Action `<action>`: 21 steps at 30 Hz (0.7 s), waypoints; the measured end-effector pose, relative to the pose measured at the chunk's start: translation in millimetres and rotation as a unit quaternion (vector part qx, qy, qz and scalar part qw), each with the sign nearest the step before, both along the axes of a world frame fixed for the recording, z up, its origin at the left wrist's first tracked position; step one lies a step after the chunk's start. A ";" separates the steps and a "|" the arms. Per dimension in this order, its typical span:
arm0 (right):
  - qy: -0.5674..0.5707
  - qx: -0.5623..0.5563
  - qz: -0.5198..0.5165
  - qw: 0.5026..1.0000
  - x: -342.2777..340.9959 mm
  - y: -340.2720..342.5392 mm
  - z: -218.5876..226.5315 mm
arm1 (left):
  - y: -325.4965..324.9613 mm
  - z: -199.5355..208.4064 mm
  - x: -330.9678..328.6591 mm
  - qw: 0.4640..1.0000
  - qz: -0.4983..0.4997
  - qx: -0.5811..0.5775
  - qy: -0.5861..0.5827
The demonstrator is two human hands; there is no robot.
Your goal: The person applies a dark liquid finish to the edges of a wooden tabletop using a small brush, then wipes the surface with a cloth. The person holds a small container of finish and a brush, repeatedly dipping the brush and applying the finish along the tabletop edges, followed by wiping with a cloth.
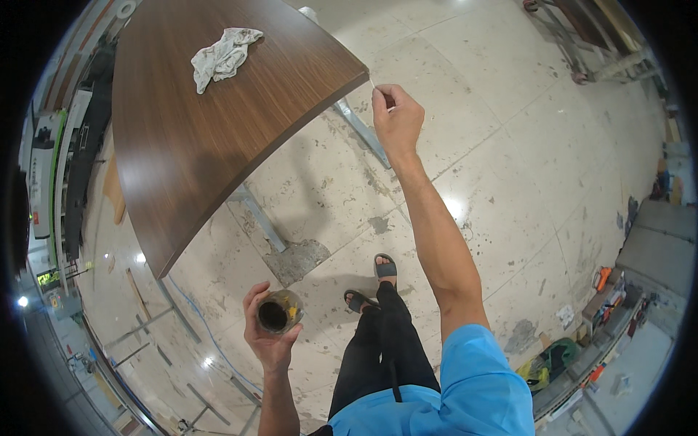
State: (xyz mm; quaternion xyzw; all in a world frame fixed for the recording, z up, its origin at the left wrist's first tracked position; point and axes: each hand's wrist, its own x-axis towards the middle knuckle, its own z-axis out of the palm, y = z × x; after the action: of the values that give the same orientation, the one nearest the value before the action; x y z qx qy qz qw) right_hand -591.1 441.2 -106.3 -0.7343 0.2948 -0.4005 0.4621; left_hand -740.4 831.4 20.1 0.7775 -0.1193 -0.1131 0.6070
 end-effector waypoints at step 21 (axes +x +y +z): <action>0.009 0.091 0.270 0.959 2.9 351.0 17.3 | 158.9 -10.2 -38.2 0.993 0.118 -0.013 -0.008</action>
State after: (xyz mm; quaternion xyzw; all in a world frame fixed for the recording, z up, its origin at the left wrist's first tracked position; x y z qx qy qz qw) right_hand -588.2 792.2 -89.1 -0.7447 0.1252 -0.2261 0.6154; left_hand -778.6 990.3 9.9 0.7793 -0.0328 -0.0331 0.6249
